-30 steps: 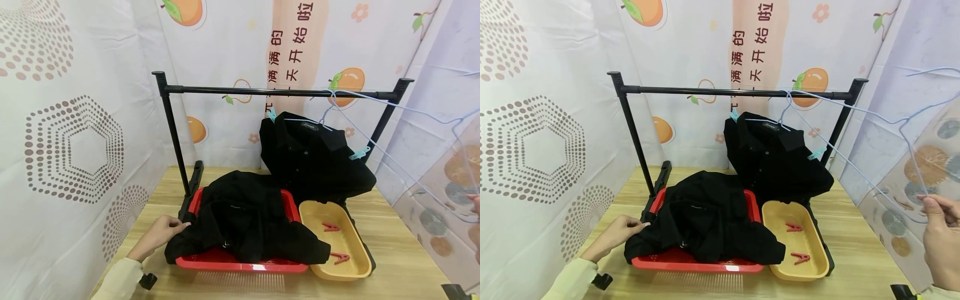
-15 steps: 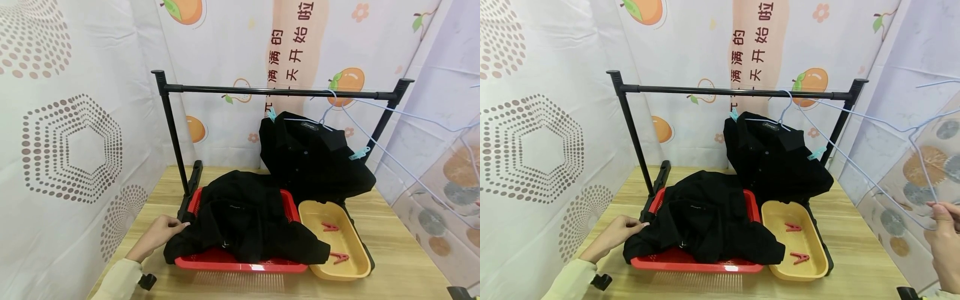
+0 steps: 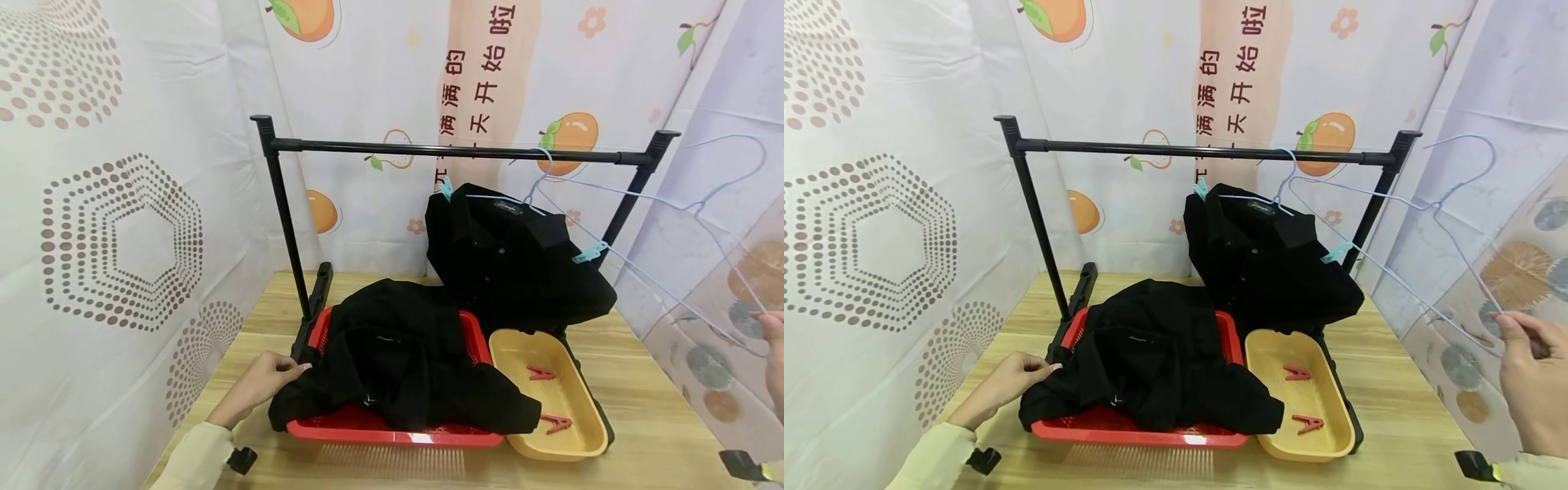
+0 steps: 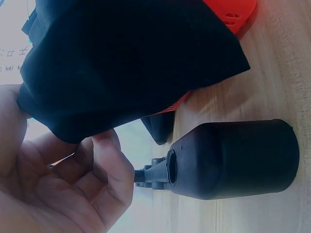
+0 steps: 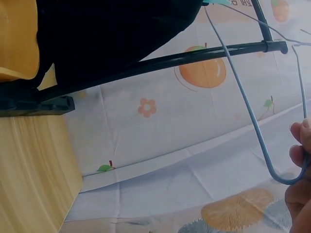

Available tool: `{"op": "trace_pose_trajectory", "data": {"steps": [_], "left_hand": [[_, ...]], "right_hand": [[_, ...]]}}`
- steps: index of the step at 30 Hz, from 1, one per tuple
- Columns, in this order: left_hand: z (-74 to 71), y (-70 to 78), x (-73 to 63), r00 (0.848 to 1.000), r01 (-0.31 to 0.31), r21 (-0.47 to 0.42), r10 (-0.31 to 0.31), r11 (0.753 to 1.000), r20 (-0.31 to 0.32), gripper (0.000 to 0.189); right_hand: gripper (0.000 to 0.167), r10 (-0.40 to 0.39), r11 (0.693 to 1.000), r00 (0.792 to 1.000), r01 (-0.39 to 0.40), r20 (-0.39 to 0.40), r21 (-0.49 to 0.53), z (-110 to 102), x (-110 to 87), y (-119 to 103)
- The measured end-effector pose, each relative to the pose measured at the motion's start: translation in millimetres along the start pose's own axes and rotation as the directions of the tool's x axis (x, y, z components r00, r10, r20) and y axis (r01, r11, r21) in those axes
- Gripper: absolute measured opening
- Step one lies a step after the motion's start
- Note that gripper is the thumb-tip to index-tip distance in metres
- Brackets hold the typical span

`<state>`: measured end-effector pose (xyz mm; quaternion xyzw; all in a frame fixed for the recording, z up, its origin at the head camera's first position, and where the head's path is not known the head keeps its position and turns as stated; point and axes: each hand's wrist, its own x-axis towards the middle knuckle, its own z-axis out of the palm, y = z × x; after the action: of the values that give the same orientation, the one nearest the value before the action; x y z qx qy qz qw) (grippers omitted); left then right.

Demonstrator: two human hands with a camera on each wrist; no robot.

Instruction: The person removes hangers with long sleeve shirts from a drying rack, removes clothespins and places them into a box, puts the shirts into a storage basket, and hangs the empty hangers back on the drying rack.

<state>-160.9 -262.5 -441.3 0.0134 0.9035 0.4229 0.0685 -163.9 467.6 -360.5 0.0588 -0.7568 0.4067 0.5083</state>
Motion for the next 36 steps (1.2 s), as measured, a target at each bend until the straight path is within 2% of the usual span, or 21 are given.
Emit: {"op": "trace_pose_trajectory", "data": {"steps": [2, 12, 16, 18, 21, 23, 25, 27, 28, 36], "left_hand": [[-0.4, 0.4, 0.1, 1.000, 0.001, -0.006, -0.001, 1.000, -0.003, 0.034], [-0.9, 1.0, 0.7, 1.000, -0.011, -0.003, 0.011, 1.000, -0.007, 0.035], [-0.8, 2.0, 0.4, 1.000, -0.013, -0.003, 0.013, 1.000, -0.013, 0.035], [-0.6, 2.5, 0.4, 1.000, -0.013, -0.002, 0.013, 1.000, -0.017, 0.035], [0.1, 3.0, 0.2, 1.000, -0.012, -0.004, 0.012, 1.000, -0.016, 0.033], [0.6, 3.0, 0.0, 1.000, -0.004, -0.012, 0.004, 1.000, -0.014, 0.033], [1.0, 2.8, -0.6, 1.000, 0.003, -0.015, -0.003, 1.000, -0.016, 0.033], [1.2, 2.7, -1.4, 1.000, 0.010, -0.017, -0.010, 1.000, -0.016, 0.032], [1.2, 2.7, -1.8, 1.000, 0.017, -0.020, -0.017, 1.000, -0.016, 0.033], [2.0, 1.8, -3.9, 1.000, 0.018, 0.000, -0.018, 1.000, -0.015, 0.031]], "right_hand": [[0.041, 0.103, 0.994, 0.995, -0.102, 0.003, -0.031, 2.6, 5.6, -9.5], [0.035, 0.052, 0.986, 0.998, -0.048, 0.020, -0.158, 19.4, 22.9, -28.4], [0.035, 0.079, 0.980, 0.995, -0.066, 0.061, -0.190, 28.1, 30.6, -34.6], [0.037, 0.118, 0.973, 0.989, -0.098, 0.088, -0.208, 31.7, 33.0, -37.3], [0.031, 0.180, 0.959, 0.977, -0.149, 0.113, -0.241, 35.7, 35.5, -41.1], [0.019, 0.208, 0.949, 0.970, -0.168, 0.129, -0.266, 37.6, 37.1, -42.9], [0.015, 0.214, 0.941, 0.967, -0.165, 0.141, -0.296, 39.4, 38.5, -43.4], [0.024, 0.211, 0.938, 0.965, -0.154, 0.158, -0.311, 40.7, 39.0, -42.3], [0.029, 0.201, 0.937, 0.966, -0.141, 0.164, -0.320, 41.1, 38.8, -41.4], [0.028, 0.122, 0.932, 0.967, -0.035, 0.224, -0.360, 40.0, 31.9, -34.5]]}}
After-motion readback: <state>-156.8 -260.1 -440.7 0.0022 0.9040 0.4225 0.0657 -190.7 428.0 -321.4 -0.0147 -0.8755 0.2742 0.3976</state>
